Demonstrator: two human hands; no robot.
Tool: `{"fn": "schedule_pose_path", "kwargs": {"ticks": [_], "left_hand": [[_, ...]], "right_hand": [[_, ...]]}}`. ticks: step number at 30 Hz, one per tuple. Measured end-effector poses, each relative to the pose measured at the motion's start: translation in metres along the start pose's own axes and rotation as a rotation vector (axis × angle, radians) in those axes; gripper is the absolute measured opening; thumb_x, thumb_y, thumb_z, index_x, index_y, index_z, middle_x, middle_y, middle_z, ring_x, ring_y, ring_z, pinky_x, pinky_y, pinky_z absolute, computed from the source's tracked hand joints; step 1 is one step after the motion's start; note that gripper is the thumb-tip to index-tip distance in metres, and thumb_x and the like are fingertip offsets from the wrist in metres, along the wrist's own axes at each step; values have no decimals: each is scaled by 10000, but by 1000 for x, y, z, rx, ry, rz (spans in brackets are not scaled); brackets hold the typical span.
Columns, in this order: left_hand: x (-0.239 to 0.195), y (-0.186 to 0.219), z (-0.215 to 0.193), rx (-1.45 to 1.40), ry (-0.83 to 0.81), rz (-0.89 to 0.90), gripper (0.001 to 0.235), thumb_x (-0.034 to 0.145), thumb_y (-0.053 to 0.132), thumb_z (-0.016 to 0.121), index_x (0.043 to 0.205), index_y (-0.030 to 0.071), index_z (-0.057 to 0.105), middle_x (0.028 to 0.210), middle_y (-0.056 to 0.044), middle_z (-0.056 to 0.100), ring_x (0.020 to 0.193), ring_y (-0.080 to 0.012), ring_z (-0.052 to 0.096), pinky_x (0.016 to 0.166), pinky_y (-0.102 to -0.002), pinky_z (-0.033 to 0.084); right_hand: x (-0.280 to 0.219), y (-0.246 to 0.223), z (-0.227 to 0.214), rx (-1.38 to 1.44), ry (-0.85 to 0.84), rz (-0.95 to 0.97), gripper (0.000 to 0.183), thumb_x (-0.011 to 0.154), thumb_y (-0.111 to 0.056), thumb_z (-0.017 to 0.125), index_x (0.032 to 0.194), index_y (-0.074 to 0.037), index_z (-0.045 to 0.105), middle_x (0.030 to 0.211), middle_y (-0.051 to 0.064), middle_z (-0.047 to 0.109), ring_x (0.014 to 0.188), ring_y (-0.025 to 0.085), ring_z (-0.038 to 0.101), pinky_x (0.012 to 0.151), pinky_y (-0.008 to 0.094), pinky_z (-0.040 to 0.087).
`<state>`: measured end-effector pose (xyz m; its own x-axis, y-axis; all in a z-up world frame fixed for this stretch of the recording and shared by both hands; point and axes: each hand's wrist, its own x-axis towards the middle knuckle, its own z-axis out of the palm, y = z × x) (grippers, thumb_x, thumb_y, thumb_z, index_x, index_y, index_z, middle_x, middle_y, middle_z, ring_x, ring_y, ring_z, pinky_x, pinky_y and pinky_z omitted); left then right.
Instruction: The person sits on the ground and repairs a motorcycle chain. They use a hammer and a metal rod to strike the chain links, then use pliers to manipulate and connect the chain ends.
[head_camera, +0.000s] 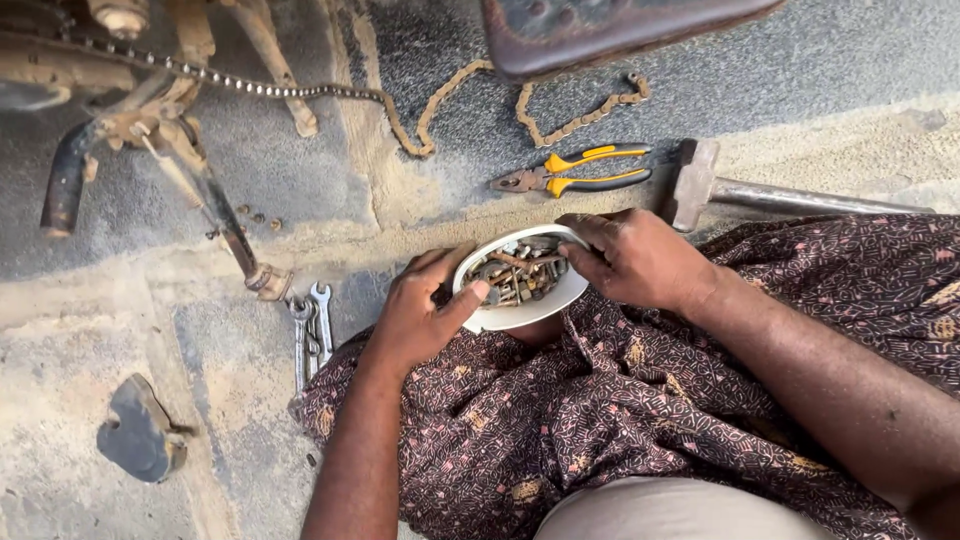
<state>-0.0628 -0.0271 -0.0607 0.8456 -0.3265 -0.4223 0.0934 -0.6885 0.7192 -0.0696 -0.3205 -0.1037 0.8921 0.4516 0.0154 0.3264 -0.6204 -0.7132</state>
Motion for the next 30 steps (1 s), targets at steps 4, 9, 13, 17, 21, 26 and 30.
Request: {"fn": "schedule_pose_path", "kwargs": {"ticks": [4,9,13,17,21,26,30], "left_hand": [[2,-16,5,22,1,9,643,939,528,624,1411,92,628,1465,-171,606,1368,-333,560,1138,-492,416],[2,-14,5,49,-11,2,664,948,601,559,1430,148,618,1472,-153,601,1370,-339,550,1135,-513,404],[3,-16,8,76,-30,67,674,965,634,512,1450,175,600,1457,-148,621,1381,-349,539,1141,-534,407],[-1,-2,8,89,-67,96,674,956,617,508,1470,190,592,1471,-148,592,1377,-355,510,1105,-526,402],[-2,3,8,53,-80,131,657,968,616,526,1455,183,603,1428,-136,624,1334,-315,576,1095,-459,464],[-3,9,5,1,-69,131,653,973,618,530,1453,180,598,1401,-140,655,1309,-299,616,1092,-443,486],[-3,6,7,-26,-70,90,653,970,611,527,1466,191,586,1448,-155,621,1345,-311,588,1110,-446,460]], "right_hand": [[4,-15,-12,-26,-95,137,501,932,-288,728,1333,-9,618,877,246,727,771,404,732,705,504,593],[0,-25,-14,-61,177,-115,560,925,-269,725,1365,42,577,1359,242,592,1221,409,598,1015,510,515],[-4,-29,-3,-146,179,-253,374,942,-355,740,1273,-191,677,1488,131,520,1385,334,435,1123,514,401],[0,-48,2,-259,68,-282,436,918,-370,694,1332,-235,700,1578,201,398,1448,395,316,1153,588,321],[0,-55,-6,-177,-31,-292,493,838,-531,650,1220,-240,759,1610,187,277,1468,437,218,1102,651,252],[-6,-53,-17,-134,-202,-191,418,767,-560,683,931,-209,838,1674,97,282,1474,410,188,1126,632,243],[-12,-40,-13,-71,12,-234,330,806,-479,749,811,-155,811,1525,84,483,1453,370,339,1112,609,328]]}}
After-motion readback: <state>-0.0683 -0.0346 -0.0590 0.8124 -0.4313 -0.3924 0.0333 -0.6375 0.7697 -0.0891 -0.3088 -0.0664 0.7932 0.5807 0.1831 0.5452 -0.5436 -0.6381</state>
